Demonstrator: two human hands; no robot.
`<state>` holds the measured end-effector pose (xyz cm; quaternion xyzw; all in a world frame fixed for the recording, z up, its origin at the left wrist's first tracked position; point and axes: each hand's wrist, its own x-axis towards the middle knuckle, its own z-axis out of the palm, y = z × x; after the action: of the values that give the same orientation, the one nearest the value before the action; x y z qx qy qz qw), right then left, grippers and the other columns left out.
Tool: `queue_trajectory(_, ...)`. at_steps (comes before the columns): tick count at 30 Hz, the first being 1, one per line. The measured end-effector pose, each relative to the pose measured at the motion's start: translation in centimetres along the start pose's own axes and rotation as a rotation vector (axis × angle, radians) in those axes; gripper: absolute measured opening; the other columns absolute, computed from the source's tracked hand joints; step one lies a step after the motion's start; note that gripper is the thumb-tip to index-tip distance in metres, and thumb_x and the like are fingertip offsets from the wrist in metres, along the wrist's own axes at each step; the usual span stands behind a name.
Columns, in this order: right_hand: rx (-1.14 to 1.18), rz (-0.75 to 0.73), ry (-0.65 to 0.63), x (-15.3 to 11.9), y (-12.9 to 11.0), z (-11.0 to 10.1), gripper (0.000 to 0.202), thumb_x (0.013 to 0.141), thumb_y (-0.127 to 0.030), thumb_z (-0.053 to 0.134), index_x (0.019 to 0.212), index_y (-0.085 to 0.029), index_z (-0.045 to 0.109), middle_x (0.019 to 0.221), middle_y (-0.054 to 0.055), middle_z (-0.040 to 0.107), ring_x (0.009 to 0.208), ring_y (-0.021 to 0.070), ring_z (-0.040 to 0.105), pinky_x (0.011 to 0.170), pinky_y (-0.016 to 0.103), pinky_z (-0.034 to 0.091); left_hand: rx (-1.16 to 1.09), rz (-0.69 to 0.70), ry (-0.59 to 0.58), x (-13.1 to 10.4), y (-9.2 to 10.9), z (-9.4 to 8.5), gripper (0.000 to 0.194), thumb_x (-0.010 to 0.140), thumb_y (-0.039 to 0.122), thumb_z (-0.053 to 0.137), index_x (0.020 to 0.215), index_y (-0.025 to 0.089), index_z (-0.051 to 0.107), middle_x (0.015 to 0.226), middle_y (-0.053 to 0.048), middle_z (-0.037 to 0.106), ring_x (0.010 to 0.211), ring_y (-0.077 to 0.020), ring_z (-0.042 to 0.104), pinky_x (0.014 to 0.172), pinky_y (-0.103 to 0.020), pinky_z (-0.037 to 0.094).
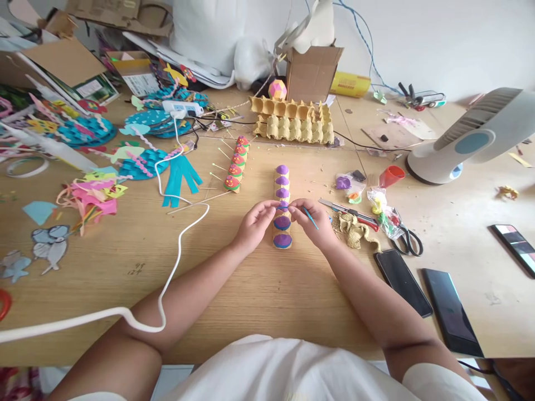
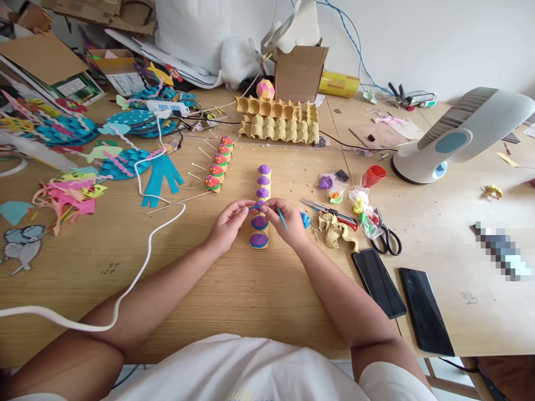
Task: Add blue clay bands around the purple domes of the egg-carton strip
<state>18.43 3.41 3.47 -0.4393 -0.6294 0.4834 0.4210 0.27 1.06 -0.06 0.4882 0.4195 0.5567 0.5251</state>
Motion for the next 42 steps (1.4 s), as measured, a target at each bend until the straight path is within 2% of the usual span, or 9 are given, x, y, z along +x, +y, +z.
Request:
queue_trajectory(3,-0.005,0.016,-0.014,0.0,0.6,0.0,0.037,0.085,-0.056,0.071,0.088,-0.020,0.069,0.072,0.001,0.068,0.066,0.0142,0.060,0.066,0.028,0.050,-0.047,-0.025,0.036,0.2,-0.3,0.0,0.033,0.086,0.045,0.075,0.110,0.023,0.072,0.110,-0.007,0.077,0.103,-0.0189,0.072,0.094,-0.032,0.055)
queue_trajectory(8,0.034,0.066,0.005,0.0,1.5,-0.3,0.036,0.081,-0.055,0.075,0.090,-0.020,0.068,0.078,0.003,0.072,0.073,0.0161,0.065,0.070,0.029,0.054,-0.027,-0.082,0.144,0.6,-0.7,-0.1,0.033,0.077,0.042,0.081,0.100,0.020,0.073,0.098,-0.005,0.076,0.090,-0.0168,0.069,0.081,-0.029,0.056)
queue_trajectory(13,0.029,0.055,0.011,0.4,2.1,-0.4,0.030,0.081,-0.047,0.076,0.091,-0.020,0.068,0.079,0.003,0.072,0.073,0.0161,0.066,0.071,0.029,0.053,0.042,-0.061,0.191,0.9,-1.3,-0.4,0.026,0.077,0.038,0.080,0.094,0.019,0.074,0.092,-0.004,0.075,0.083,-0.0152,0.066,0.078,-0.028,0.055)
queue_trajectory(18,-0.068,0.033,-0.003,0.5,2.5,-0.5,0.023,0.084,-0.041,0.072,0.092,-0.020,0.069,0.079,0.003,0.073,0.072,0.0166,0.065,0.069,0.029,0.051,0.207,0.009,0.160,0.6,-1.3,-0.7,0.020,0.083,0.037,0.076,0.093,0.019,0.075,0.092,-0.004,0.076,0.085,-0.0171,0.068,0.082,-0.030,0.055)
queue_trajectory(22,-0.189,0.019,-0.010,0.4,2.8,-0.5,0.021,0.086,-0.041,0.070,0.093,-0.020,0.070,0.077,0.002,0.072,0.069,0.0169,0.063,0.066,0.029,0.049,0.373,0.080,0.125,0.2,-0.9,-0.8,0.017,0.087,0.035,0.073,0.094,0.020,0.076,0.092,-0.005,0.078,0.081,-0.0173,0.069,0.077,-0.030,0.054)
queue_trajectory(27,-0.313,-0.016,-0.006,0.3,3.4,-0.5,0.017,0.088,-0.038,0.067,0.094,-0.022,0.071,0.078,0.002,0.073,0.069,0.0177,0.064,0.067,0.030,0.049,0.535,0.166,0.137,0.1,-0.6,-0.8,0.014,0.090,0.033,0.070,0.094,0.022,0.077,0.092,-0.004,0.078,0.076,-0.0171,0.066,0.074,-0.031,0.052)
queue_trajectory(42,-0.408,-0.028,-0.020,0.5,3.7,-0.8,0.014,0.090,-0.034,0.065,0.094,-0.023,0.073,0.076,0.002,0.072,0.067,0.0178,0.062,0.067,0.031,0.047,0.573,0.156,0.134,0.5,-1.2,-0.9,0.013,0.089,0.031,0.070,0.094,0.023,0.078,0.092,-0.005,0.078,0.076,-0.0176,0.067,0.076,-0.032,0.053)
